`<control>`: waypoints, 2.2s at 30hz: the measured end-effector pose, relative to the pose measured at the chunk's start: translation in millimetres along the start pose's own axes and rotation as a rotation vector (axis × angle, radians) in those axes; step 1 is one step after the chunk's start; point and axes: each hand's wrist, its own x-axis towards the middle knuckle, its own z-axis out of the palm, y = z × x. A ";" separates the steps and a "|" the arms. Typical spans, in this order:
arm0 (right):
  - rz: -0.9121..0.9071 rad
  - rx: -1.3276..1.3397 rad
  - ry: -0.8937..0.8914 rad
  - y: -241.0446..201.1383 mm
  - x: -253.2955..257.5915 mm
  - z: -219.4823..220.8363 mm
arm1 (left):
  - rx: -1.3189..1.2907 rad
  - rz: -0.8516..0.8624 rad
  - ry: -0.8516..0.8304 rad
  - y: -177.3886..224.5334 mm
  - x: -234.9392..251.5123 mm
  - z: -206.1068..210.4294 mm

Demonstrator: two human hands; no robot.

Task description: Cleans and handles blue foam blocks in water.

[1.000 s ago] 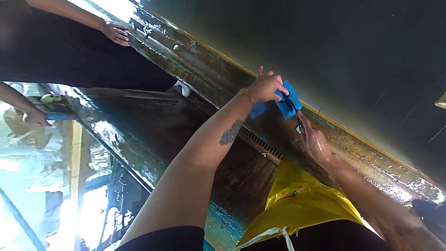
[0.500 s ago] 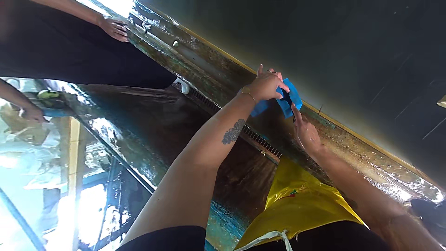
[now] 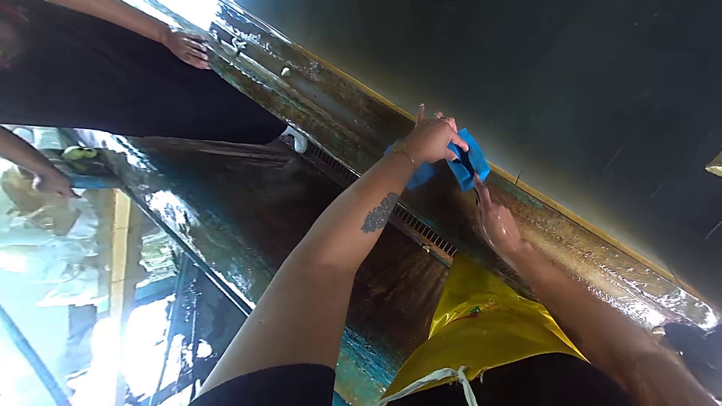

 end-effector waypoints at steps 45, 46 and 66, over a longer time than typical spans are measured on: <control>0.252 0.799 0.107 41.6 113.3 -26.4 | -0.055 0.129 0.711 25.0 -32.5 97.2; 0.241 0.822 0.119 39.7 110.5 -27.3 | -0.058 0.133 0.646 20.7 -31.8 87.9; -0.088 0.116 0.083 2.7 2.5 -4.3 | -0.267 0.079 0.222 8.7 -12.4 30.7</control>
